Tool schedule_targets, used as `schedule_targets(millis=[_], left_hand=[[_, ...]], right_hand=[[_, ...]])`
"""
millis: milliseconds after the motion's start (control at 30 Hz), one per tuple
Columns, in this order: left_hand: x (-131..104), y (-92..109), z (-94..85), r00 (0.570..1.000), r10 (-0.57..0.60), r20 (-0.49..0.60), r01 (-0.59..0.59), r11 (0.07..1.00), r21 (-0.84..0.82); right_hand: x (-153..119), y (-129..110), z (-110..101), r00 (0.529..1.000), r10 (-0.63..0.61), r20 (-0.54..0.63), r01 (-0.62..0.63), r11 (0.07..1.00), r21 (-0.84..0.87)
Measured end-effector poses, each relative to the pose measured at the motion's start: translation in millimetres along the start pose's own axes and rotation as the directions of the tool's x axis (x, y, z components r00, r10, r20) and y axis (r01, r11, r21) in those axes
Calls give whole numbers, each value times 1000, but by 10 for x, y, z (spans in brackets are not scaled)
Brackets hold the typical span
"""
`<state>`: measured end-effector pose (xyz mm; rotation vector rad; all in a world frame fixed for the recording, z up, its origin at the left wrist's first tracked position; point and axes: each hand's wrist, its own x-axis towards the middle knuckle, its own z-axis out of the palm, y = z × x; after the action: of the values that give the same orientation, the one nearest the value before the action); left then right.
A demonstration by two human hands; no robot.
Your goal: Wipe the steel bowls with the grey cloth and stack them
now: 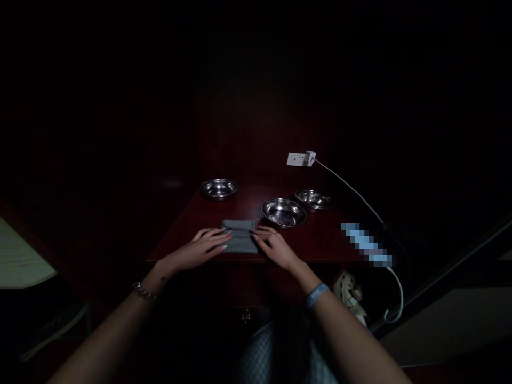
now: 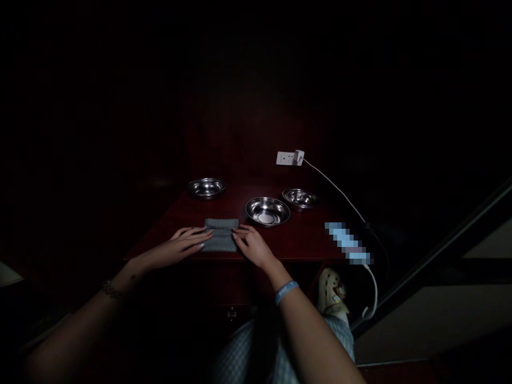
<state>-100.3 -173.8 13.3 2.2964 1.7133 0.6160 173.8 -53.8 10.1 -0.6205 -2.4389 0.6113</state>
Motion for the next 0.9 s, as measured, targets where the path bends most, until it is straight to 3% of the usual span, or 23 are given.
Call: schedule_targets(millis=[100, 167, 333, 633, 767, 900], left_hand=[[159, 37, -200, 994, 15, -109, -13, 1000, 13], [298, 27, -262, 985, 24, -169, -16, 999, 48], [537, -136, -165, 996, 38, -76, -31, 996, 87], [608, -275, -95, 999, 11, -52, -9, 999, 36], [608, -273, -102, 998, 31, -62, -26, 997, 73], [552, -265, -126, 985, 91, -148, -68, 986, 154]], right_hand=[[88, 26, -40, 994, 30, -107, -35, 998, -47], [151, 47, -35, 993, 32, -116, -45, 992, -114], [269, 65, 17, 999, 36, -10, -37, 969, -244], [412, 4, -63, 986, 82, 143, 3, 857, -515], [399, -16, -70, 990, 101, 100, -42, 881, -471], [362, -82, -89, 991, 115, 67, -71, 884, -462]])
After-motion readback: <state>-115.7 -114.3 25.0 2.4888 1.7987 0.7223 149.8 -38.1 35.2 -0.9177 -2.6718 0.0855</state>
